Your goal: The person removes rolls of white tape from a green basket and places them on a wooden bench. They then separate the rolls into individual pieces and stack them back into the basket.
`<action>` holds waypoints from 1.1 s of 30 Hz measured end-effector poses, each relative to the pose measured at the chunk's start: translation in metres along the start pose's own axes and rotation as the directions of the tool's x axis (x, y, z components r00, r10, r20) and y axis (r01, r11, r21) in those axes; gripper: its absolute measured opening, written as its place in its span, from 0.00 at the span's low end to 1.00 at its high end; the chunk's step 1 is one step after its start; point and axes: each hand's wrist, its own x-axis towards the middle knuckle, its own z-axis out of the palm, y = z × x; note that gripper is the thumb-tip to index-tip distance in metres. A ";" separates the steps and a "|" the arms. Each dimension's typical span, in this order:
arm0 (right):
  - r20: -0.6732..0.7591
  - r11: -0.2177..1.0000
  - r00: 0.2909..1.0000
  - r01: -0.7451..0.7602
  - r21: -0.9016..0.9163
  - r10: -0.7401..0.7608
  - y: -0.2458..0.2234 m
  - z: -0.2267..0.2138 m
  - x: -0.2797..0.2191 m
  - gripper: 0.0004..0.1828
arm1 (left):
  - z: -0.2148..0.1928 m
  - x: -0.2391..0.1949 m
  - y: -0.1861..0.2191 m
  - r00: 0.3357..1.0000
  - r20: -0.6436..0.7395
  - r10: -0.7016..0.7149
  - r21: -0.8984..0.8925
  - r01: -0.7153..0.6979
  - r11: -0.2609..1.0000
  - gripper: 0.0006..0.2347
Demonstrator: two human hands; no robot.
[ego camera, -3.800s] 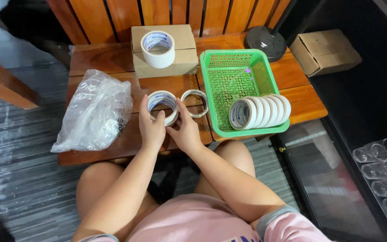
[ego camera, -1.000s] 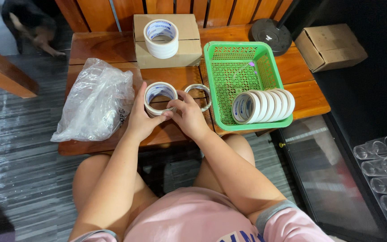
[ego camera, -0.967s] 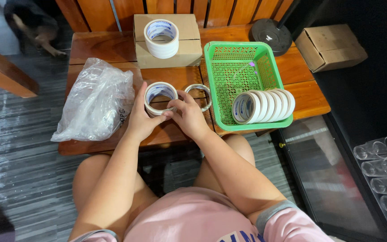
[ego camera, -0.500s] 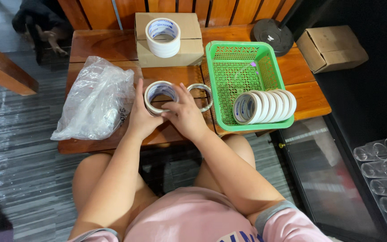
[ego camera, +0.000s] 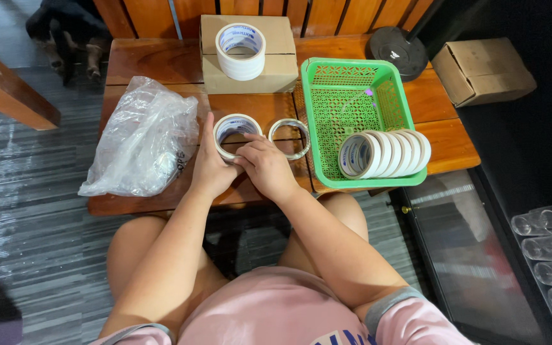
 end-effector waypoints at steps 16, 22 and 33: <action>0.039 0.999 0.999 -0.001 -0.041 0.002 -0.013 -0.003 0.005 0.07 | 0.002 -0.002 -0.005 0.998 -0.006 0.067 -0.004 -0.067 0.998 0.50; -0.005 1.000 1.000 -0.015 -0.024 0.015 -0.011 0.003 0.001 0.07 | 0.002 -0.001 -0.007 0.997 -0.002 0.074 0.013 -0.074 0.997 0.51; -0.048 0.998 0.998 0.042 -0.042 -0.044 -0.032 -0.034 0.018 0.07 | 0.007 0.000 -0.023 0.982 -0.048 0.182 0.040 -0.181 0.983 0.58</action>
